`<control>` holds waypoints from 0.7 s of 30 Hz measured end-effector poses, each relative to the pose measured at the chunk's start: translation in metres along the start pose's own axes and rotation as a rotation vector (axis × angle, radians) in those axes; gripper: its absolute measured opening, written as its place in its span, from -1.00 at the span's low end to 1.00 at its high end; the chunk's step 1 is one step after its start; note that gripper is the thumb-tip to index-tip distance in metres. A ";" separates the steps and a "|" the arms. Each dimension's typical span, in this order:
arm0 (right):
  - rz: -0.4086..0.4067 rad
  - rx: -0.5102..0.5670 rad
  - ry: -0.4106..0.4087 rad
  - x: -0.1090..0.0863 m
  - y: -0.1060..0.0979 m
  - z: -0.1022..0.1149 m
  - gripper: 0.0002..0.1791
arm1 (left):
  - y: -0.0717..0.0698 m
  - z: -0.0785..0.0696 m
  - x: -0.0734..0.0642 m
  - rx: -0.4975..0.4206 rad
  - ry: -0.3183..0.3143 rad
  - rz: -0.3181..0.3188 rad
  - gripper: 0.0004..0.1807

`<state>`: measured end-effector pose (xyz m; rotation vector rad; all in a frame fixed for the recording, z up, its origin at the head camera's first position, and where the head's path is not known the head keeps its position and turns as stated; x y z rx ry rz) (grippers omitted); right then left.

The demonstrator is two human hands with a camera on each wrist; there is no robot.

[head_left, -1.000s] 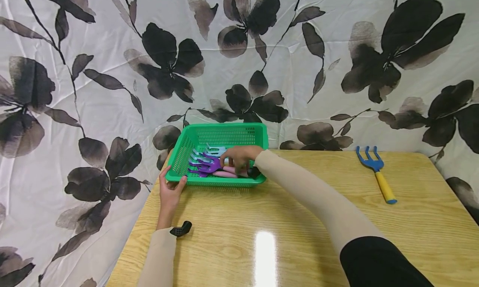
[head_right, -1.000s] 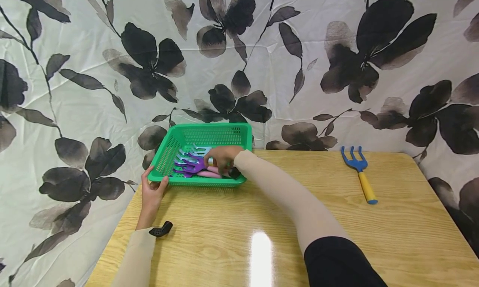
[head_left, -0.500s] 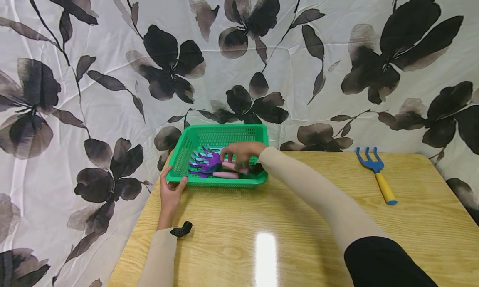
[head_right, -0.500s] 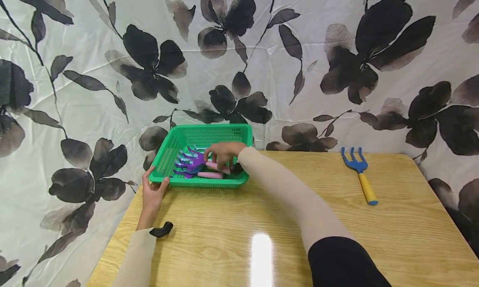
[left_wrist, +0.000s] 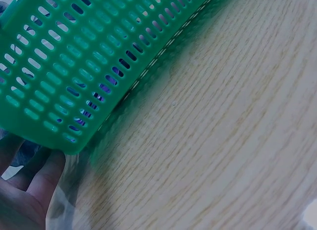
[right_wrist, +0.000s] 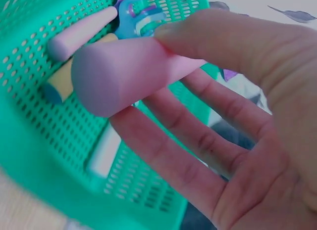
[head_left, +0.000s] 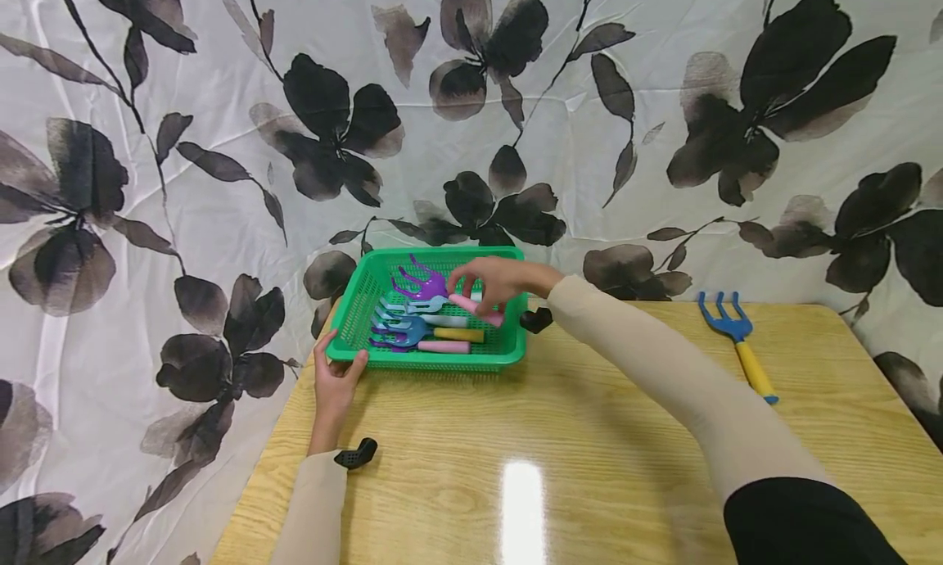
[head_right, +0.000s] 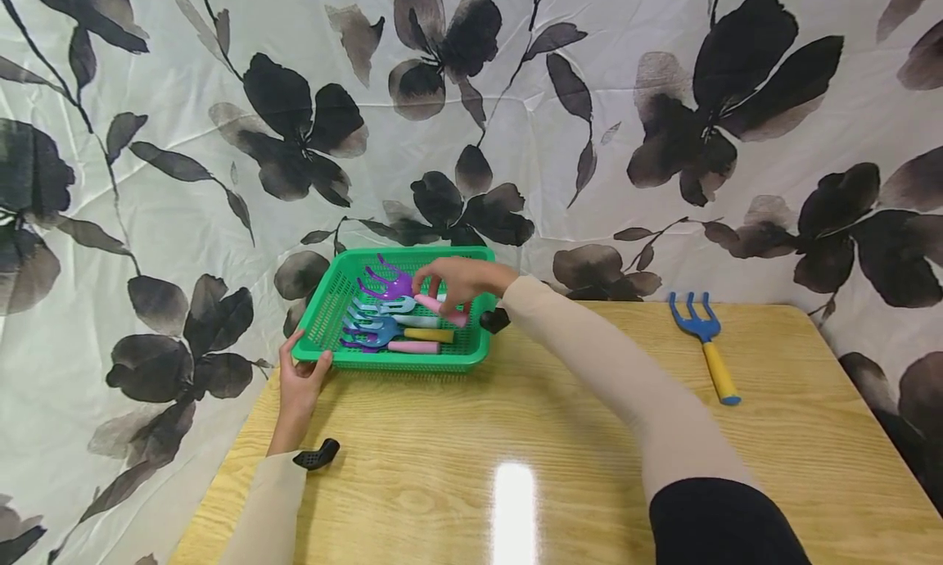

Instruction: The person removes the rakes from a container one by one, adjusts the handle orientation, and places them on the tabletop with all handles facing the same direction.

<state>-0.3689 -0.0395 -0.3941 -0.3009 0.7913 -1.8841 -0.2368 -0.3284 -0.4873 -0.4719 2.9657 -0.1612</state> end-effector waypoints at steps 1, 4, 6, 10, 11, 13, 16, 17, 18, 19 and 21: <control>-0.011 0.005 0.001 -0.006 -0.003 0.000 -0.35 | 0.001 0.000 0.000 0.003 -0.001 0.003 -0.14; -0.036 0.014 0.001 -0.026 -0.014 0.002 -0.35 | 0.002 0.000 0.000 0.008 0.005 0.005 -0.13; -0.053 0.006 0.002 -0.039 -0.021 0.002 -0.35 | 0.003 -0.001 0.000 0.012 0.007 0.005 -0.13; -0.081 -0.028 0.017 -0.064 -0.033 0.000 -0.36 | 0.003 -0.001 -0.001 0.006 0.002 0.004 -0.13; -0.089 -0.035 0.023 -0.069 -0.036 -0.001 -0.36 | 0.003 0.000 -0.001 0.006 -0.002 0.005 -0.13; -0.102 -0.051 0.029 -0.081 -0.040 -0.004 -0.36 | 0.003 0.000 -0.002 0.008 -0.009 0.006 -0.13; -0.123 -0.058 0.047 -0.098 -0.044 -0.009 -0.38 | 0.003 0.001 -0.003 0.012 -0.012 0.007 -0.13; -0.131 -0.051 0.058 -0.103 -0.045 -0.010 -0.38 | 0.003 0.002 -0.003 0.017 -0.012 0.005 -0.13; -0.138 -0.044 0.064 -0.109 -0.046 -0.012 -0.38 | 0.003 0.002 -0.003 0.022 -0.012 0.004 -0.13; -0.146 -0.040 0.068 -0.115 -0.046 -0.014 -0.39 | 0.003 0.002 -0.003 0.023 -0.008 0.001 -0.13; -0.159 -0.027 0.077 -0.126 -0.047 -0.018 -0.39 | 0.002 0.003 -0.003 0.024 -0.004 -0.002 -0.13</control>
Point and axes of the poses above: each hand's wrist, its own x-axis towards the middle knuckle, its own y-axis out of the palm, z = x × y, the point moved 8 cm from there along x, towards the middle knuckle, and after that the axes turned 11 degrees about -y, right-handed, at the moved point
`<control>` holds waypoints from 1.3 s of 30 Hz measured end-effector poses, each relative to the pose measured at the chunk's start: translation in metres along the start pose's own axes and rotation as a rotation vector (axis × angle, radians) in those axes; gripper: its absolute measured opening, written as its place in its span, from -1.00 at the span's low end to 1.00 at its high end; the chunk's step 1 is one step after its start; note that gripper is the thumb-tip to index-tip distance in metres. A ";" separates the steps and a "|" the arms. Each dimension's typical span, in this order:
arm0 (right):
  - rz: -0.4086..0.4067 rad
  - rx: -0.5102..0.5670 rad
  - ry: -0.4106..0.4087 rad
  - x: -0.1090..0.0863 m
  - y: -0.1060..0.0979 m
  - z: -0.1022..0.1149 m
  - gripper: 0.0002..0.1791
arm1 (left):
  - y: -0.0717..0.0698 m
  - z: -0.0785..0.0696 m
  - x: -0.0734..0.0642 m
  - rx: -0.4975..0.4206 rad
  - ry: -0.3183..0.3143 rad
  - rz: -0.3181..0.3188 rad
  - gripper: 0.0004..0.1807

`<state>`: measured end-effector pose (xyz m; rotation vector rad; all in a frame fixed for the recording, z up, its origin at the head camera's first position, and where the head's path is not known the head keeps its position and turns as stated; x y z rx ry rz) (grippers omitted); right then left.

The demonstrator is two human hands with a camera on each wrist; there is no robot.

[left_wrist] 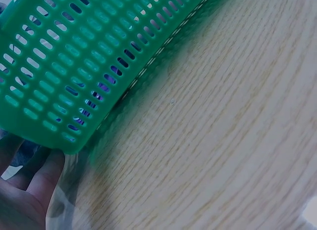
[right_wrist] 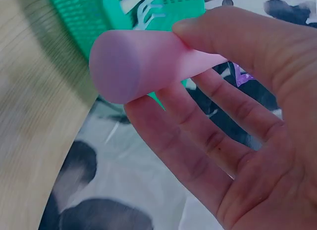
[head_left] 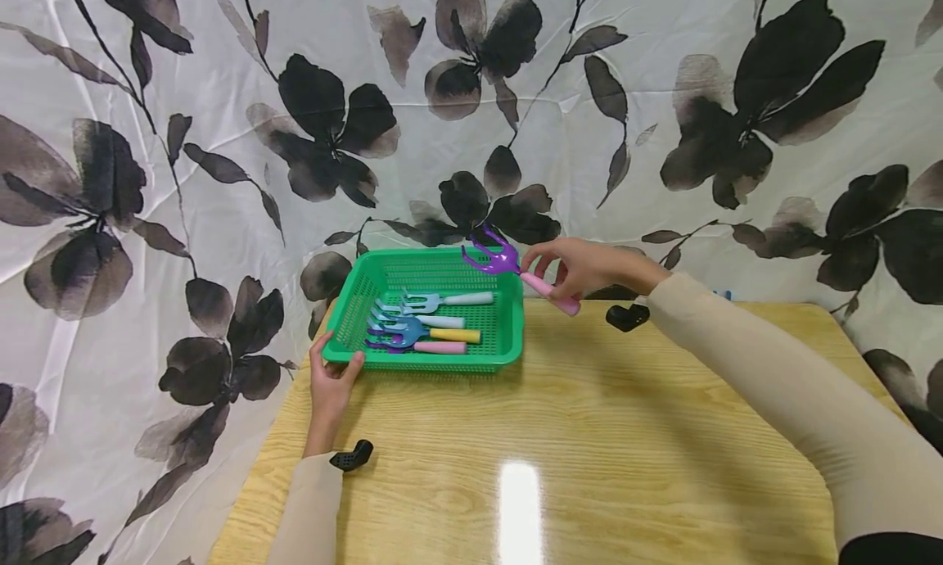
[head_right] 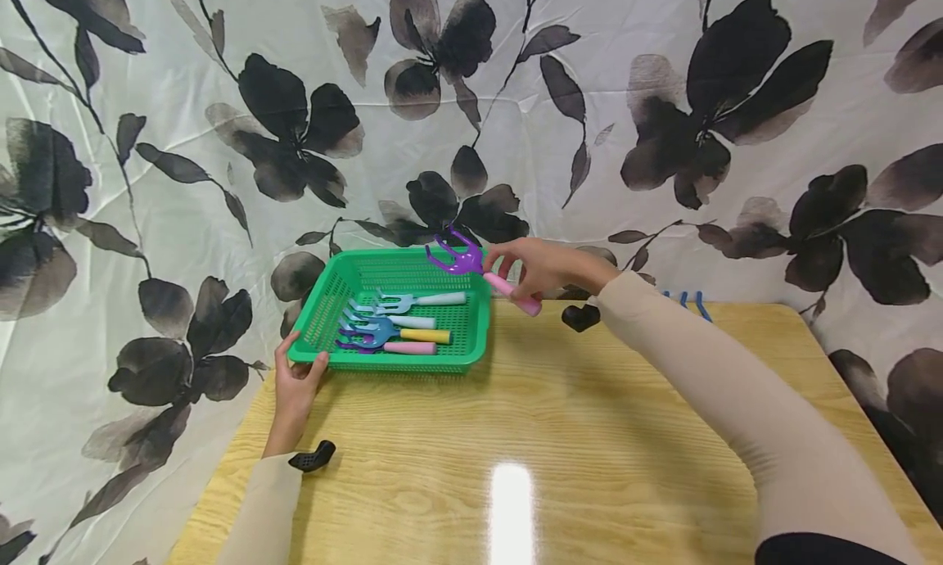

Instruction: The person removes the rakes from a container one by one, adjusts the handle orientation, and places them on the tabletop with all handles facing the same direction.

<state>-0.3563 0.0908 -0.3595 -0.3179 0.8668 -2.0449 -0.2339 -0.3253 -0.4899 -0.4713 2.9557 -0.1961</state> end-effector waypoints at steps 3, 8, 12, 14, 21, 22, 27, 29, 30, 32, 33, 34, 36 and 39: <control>-0.025 0.015 0.000 -0.017 -0.003 -0.008 -0.39 | -0.001 0.000 0.000 0.007 -0.002 -0.005 -0.14; -0.087 0.024 -0.003 -0.045 -0.008 -0.023 -0.39 | -0.002 0.000 0.000 0.011 -0.012 -0.013 -0.14; -0.139 0.044 0.002 -0.069 -0.010 -0.033 -0.40 | -0.002 -0.001 0.000 0.003 -0.015 -0.016 -0.14; -0.157 0.068 0.018 -0.081 -0.009 -0.040 -0.39 | -0.002 -0.002 -0.001 -0.002 -0.015 -0.018 -0.14; -0.217 0.105 0.099 -0.123 -0.001 -0.070 -0.36 | -0.002 -0.006 -0.002 0.010 -0.006 -0.019 -0.15; -0.226 0.109 0.113 -0.128 0.001 -0.076 -0.35 | -0.002 -0.007 -0.003 0.017 -0.003 -0.022 -0.15; -0.268 0.144 0.172 -0.155 0.011 -0.101 -0.33 | -0.003 -0.007 -0.003 0.031 0.005 -0.019 -0.15; -0.279 0.158 0.179 -0.164 0.016 -0.109 -0.33 | -0.003 -0.007 -0.002 0.027 0.003 -0.016 -0.15; -0.284 0.159 0.182 -0.168 0.017 -0.112 -0.33 | -0.004 -0.007 -0.002 0.027 0.001 -0.016 -0.15; -0.296 0.162 0.189 -0.176 0.021 -0.119 -0.32 | -0.003 -0.007 -0.002 0.027 0.000 -0.015 -0.15; -0.305 0.163 0.191 -0.179 0.022 -0.122 -0.31 | -0.003 -0.007 -0.002 0.028 0.000 -0.015 -0.15; -0.313 0.161 0.195 -0.183 0.023 -0.125 -0.31 | -0.003 -0.007 -0.002 0.029 0.001 -0.015 -0.15; -0.332 0.158 0.207 -0.190 0.026 -0.132 -0.29 | -0.003 -0.007 -0.002 0.035 0.003 -0.015 -0.15; -0.352 0.165 0.219 -0.200 0.030 -0.142 -0.28 | -0.003 -0.008 -0.002 0.032 0.008 -0.018 -0.16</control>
Point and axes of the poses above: each hand's wrist, its own x-axis towards the middle knuckle, its own y-axis out of the palm, z = x × y, the point moved 8 cm from there along x, towards the middle knuckle, and after that the axes turned 11 degrees about -y, right-handed, at the moved point
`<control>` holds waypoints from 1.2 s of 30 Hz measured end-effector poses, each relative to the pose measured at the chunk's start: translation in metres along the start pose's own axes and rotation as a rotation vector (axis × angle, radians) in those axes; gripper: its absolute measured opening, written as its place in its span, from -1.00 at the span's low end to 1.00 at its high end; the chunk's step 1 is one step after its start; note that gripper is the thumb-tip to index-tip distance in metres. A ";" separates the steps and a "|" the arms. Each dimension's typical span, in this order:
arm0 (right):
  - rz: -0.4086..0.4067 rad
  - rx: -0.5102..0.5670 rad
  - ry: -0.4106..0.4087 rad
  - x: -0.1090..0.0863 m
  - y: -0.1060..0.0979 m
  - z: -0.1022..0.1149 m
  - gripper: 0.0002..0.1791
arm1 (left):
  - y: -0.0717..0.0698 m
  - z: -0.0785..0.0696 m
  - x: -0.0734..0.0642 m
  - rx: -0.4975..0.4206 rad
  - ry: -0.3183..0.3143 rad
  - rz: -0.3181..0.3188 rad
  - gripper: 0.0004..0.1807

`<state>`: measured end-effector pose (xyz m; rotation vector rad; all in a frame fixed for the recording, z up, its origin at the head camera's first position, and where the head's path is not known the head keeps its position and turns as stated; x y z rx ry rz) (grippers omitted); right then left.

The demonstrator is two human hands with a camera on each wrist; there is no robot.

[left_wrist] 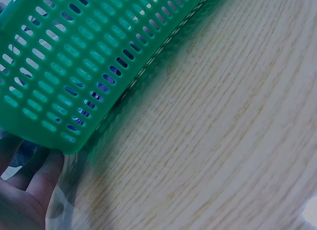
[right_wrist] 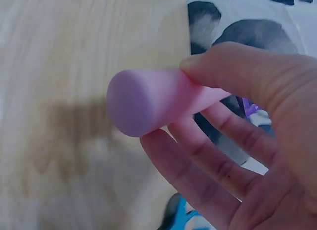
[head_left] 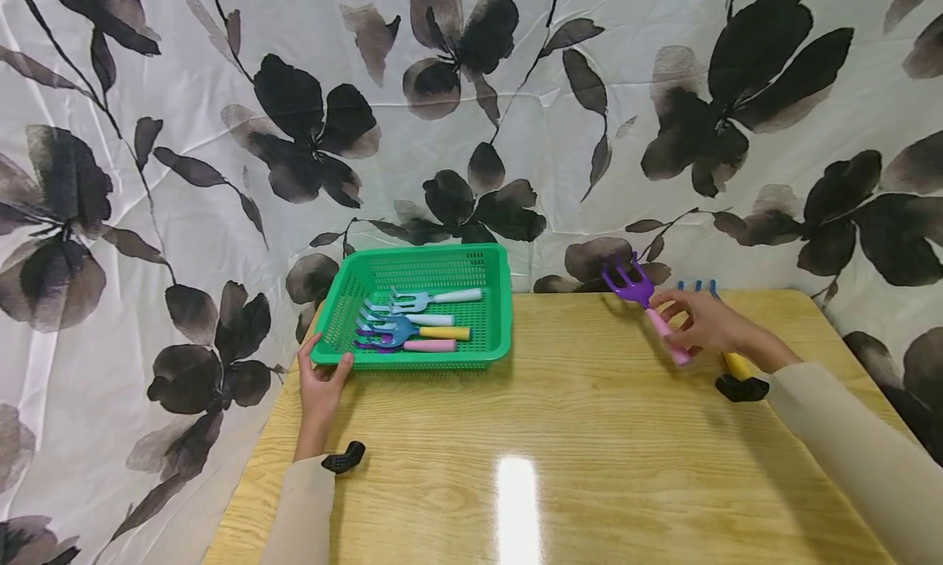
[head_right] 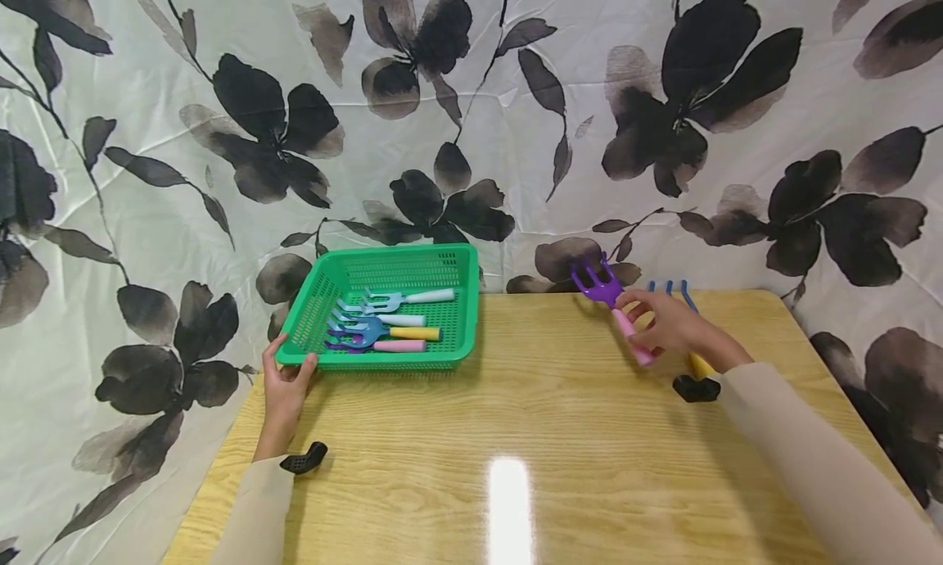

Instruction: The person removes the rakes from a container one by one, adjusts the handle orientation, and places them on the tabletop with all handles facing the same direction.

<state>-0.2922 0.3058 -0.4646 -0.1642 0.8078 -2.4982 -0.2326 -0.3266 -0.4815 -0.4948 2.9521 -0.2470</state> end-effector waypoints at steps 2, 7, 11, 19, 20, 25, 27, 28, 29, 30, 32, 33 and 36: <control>-0.009 -0.012 0.008 -0.004 0.000 -0.007 -0.29 | -0.001 0.000 0.000 -0.010 0.006 -0.001 -0.16; -0.037 -0.080 0.051 -0.009 -0.002 -0.021 -0.32 | -0.002 -0.001 0.000 -0.029 0.013 -0.003 -0.17; -0.054 -0.099 0.105 -0.012 -0.003 -0.030 -0.33 | -0.002 0.001 0.001 -0.029 0.002 0.004 -0.16; -0.029 -0.010 0.214 -0.018 0.003 -0.052 -0.28 | 0.000 0.006 0.001 -0.026 -0.028 0.031 -0.16; -0.027 -0.001 0.222 -0.019 0.003 -0.054 -0.27 | 0.000 0.006 0.001 -0.028 -0.026 0.030 -0.16; -0.011 0.027 0.237 -0.021 0.004 -0.060 -0.28 | 0.000 0.011 0.005 -0.032 -0.023 0.027 -0.15; -0.006 0.022 0.238 -0.021 0.003 -0.058 -0.29 | -0.001 0.019 0.011 -0.032 -0.019 0.014 -0.16; -0.002 0.017 0.238 -0.021 0.003 -0.058 -0.30 | -0.002 0.023 0.014 -0.033 -0.016 0.005 -0.16; 0.001 0.016 0.244 -0.021 0.003 -0.057 -0.31 | -0.002 0.027 0.017 -0.031 -0.013 -0.004 -0.17; 0.005 0.014 0.247 -0.022 0.003 -0.056 -0.31 | -0.003 0.031 0.020 -0.029 -0.009 -0.014 -0.18; 0.009 0.013 0.257 -0.022 0.003 -0.055 -0.32 | -0.003 0.033 0.021 -0.021 0.002 -0.029 -0.20; 0.011 0.016 0.262 -0.023 0.003 -0.055 -0.32 | -0.003 0.033 0.021 -0.017 0.004 -0.032 -0.20; 0.016 0.014 0.266 -0.024 0.004 -0.055 -0.32 | -0.003 0.033 0.020 -0.007 0.004 -0.029 -0.20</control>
Point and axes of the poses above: each hand's wrist, its own x-axis towards the middle knuckle, its own y-axis out of the palm, z = x × y, the point moved 8 cm from there along x, towards the middle knuckle, and after that the axes turned 11 degrees about -y, right-handed, at the moved point
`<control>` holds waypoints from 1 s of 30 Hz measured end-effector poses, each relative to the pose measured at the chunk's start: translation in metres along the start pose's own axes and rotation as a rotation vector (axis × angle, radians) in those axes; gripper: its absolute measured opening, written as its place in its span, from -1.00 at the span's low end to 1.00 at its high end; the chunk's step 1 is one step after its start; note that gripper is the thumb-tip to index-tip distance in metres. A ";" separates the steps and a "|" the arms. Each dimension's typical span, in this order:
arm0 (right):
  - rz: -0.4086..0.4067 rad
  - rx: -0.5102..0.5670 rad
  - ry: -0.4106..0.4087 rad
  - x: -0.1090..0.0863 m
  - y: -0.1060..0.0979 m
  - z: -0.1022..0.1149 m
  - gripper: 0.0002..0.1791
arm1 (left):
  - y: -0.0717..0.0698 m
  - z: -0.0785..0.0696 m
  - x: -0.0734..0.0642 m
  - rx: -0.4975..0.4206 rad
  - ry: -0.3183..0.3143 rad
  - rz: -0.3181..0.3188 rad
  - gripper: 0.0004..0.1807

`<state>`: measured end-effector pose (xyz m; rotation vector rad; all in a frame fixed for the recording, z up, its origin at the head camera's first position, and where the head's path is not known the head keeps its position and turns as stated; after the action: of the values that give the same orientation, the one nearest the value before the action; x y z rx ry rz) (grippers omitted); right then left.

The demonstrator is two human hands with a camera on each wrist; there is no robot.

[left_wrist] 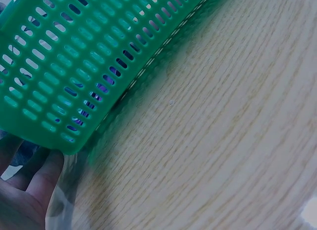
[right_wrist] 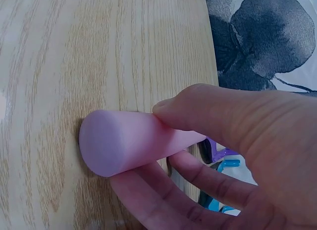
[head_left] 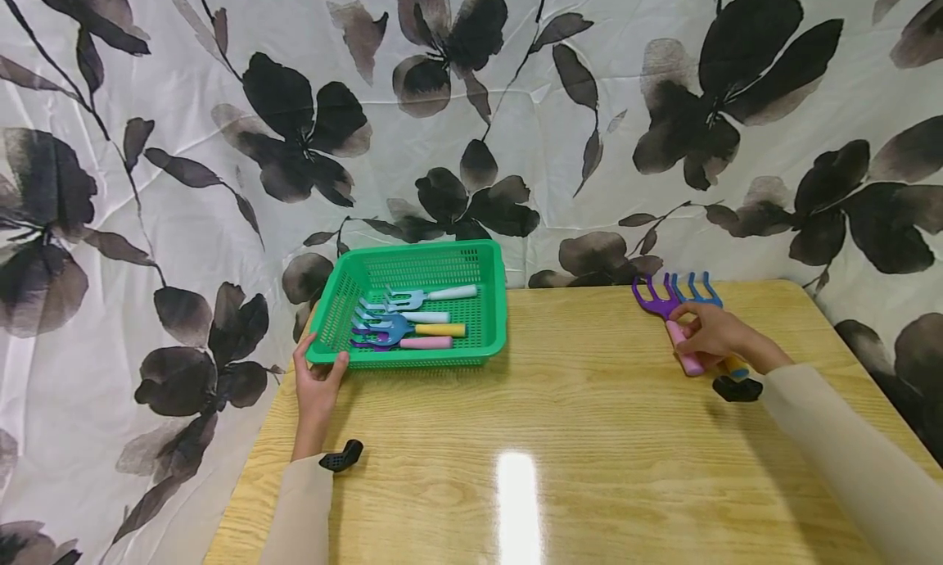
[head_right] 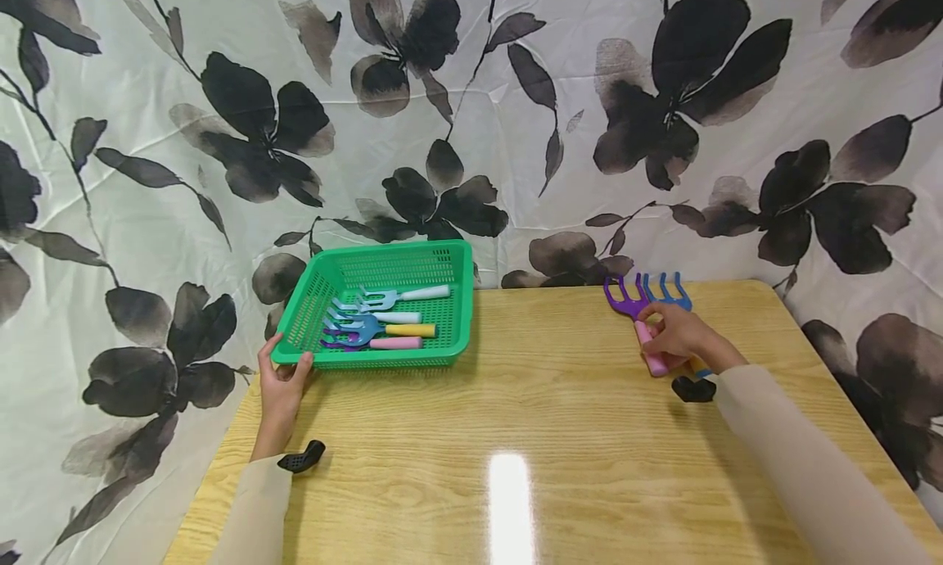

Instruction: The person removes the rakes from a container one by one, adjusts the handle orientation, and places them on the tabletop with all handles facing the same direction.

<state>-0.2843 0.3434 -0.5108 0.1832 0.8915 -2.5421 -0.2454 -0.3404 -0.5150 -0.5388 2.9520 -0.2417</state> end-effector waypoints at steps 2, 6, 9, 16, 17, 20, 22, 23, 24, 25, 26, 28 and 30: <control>0.001 -0.010 -0.002 0.000 0.000 0.000 -0.33 | 0.000 0.000 0.000 0.001 -0.010 0.006 -0.19; 0.000 -0.013 -0.002 0.001 0.000 0.000 -0.32 | 0.000 -0.005 -0.003 -0.011 -0.042 0.023 -0.16; 0.000 -0.002 -0.001 0.000 0.001 0.000 -0.33 | 0.002 -0.015 -0.010 -0.006 -0.050 0.034 -0.14; 0.003 -0.005 0.001 -0.001 0.001 0.000 -0.33 | 0.001 -0.009 -0.007 -0.007 -0.055 0.032 -0.14; 0.005 -0.008 0.003 -0.001 0.001 0.000 -0.33 | 0.001 -0.005 -0.004 -0.009 -0.053 0.027 -0.14; 0.013 -0.011 0.006 -0.001 0.001 -0.001 -0.35 | 0.000 0.001 0.000 -0.010 -0.037 0.018 -0.15; 0.015 -0.012 0.008 -0.001 0.001 -0.001 -0.35 | 0.000 0.002 0.001 -0.010 -0.022 0.014 -0.15; 0.016 -0.013 0.008 -0.001 0.001 -0.001 -0.35 | 0.000 0.003 0.001 -0.009 -0.015 0.011 -0.16; 0.016 -0.014 0.006 -0.001 0.001 -0.001 -0.35 | 0.000 0.003 0.001 -0.010 -0.010 0.010 -0.16; 0.015 -0.018 0.006 -0.001 0.001 -0.001 -0.35 | -0.001 0.003 0.001 -0.011 -0.006 0.008 -0.17; 0.014 -0.021 0.005 -0.001 0.001 -0.001 -0.35 | 0.000 0.003 0.001 -0.011 -0.004 0.007 -0.17; 0.011 -0.030 0.002 0.000 0.001 -0.001 -0.34 | 0.000 0.002 0.001 -0.016 -0.001 0.008 -0.17; 0.009 -0.042 -0.003 0.000 0.002 0.000 -0.34 | 0.001 0.002 0.001 -0.018 -0.003 0.009 -0.18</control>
<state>-0.2839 0.3424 -0.5122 0.1708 0.9398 -2.5125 -0.2463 -0.3405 -0.5170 -0.5274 2.9563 -0.2130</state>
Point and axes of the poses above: each hand's wrist, its own x-axis towards the middle knuckle, its own y-axis out of the palm, z = x × y, the point moved 8 cm from there along x, towards the middle knuckle, and after that the axes turned 11 degrees about -y, right-handed, at the moved point
